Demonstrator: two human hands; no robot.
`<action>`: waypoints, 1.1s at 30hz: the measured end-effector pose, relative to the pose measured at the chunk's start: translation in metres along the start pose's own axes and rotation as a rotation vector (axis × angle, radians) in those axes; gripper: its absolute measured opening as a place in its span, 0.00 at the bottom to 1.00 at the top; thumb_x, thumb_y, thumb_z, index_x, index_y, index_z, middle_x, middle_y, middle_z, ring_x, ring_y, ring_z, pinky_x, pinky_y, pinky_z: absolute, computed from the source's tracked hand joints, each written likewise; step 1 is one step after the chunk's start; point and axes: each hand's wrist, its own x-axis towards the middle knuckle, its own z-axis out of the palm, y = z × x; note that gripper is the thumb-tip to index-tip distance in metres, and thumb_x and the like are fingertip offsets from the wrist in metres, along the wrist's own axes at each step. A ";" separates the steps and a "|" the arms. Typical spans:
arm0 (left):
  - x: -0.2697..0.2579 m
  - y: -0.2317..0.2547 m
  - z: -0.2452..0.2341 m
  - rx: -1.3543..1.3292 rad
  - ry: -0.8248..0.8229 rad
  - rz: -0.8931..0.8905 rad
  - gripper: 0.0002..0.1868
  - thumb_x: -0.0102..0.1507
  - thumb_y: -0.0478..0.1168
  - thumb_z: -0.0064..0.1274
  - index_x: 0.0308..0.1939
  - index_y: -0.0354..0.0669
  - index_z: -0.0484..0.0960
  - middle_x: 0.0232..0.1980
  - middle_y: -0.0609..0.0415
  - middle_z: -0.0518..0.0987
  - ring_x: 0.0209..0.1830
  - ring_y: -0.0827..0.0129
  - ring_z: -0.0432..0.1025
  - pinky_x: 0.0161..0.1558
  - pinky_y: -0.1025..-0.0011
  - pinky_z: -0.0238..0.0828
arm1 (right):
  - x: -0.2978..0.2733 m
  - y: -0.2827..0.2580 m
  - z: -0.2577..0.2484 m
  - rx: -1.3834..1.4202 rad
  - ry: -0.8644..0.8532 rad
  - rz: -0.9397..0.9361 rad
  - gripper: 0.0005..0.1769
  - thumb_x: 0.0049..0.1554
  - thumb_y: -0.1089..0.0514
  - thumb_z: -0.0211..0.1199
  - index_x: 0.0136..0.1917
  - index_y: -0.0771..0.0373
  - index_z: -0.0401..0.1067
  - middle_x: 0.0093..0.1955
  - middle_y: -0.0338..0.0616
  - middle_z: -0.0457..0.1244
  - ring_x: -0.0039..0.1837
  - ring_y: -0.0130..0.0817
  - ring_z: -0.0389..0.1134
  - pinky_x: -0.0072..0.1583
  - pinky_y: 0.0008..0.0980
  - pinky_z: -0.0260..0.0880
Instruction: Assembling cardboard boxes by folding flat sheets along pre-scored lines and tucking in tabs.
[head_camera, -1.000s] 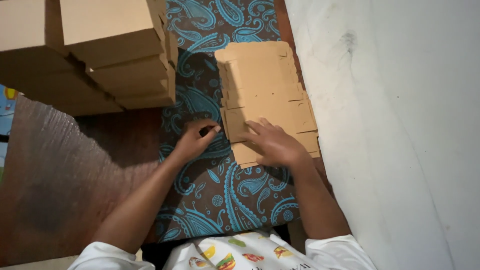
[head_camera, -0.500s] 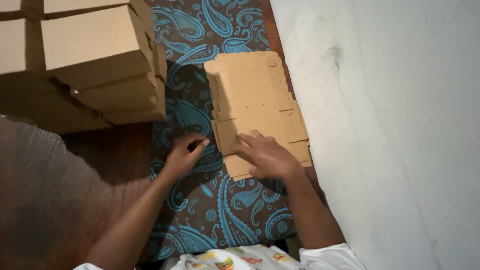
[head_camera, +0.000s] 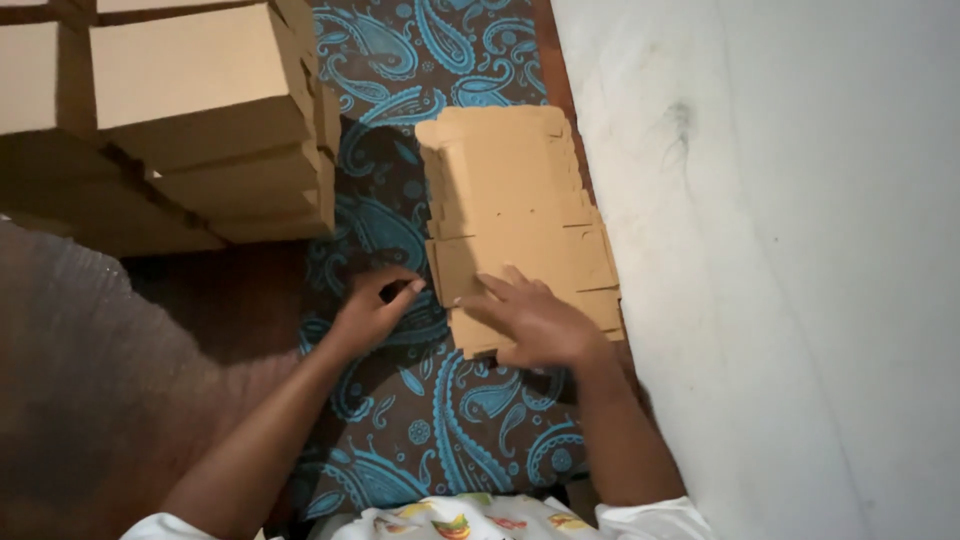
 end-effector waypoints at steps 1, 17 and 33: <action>-0.001 -0.001 -0.001 0.001 -0.007 -0.004 0.09 0.68 0.40 0.58 0.45 0.39 0.88 0.42 0.42 0.87 0.47 0.49 0.81 0.55 0.53 0.75 | 0.000 0.011 0.006 0.008 -0.001 0.002 0.47 0.48 0.52 0.69 0.79 0.45 0.57 0.83 0.56 0.46 0.81 0.76 0.41 0.73 0.72 0.49; -0.014 0.013 0.033 0.369 0.190 0.770 0.03 0.62 0.37 0.61 0.34 0.45 0.82 0.28 0.57 0.71 0.25 0.64 0.65 0.28 0.69 0.65 | -0.011 0.054 0.026 0.023 0.589 -0.093 0.11 0.47 0.62 0.74 0.40 0.48 0.75 0.40 0.32 0.69 0.50 0.38 0.74 0.54 0.39 0.74; -0.019 0.023 0.054 0.776 -0.506 0.381 0.39 0.69 0.63 0.44 0.79 0.50 0.58 0.81 0.36 0.51 0.81 0.34 0.41 0.74 0.41 0.43 | -0.070 -0.068 -0.107 0.211 1.012 0.812 0.20 0.67 0.40 0.34 0.65 0.49 0.55 0.62 0.55 0.66 0.57 0.75 0.65 0.48 0.77 0.61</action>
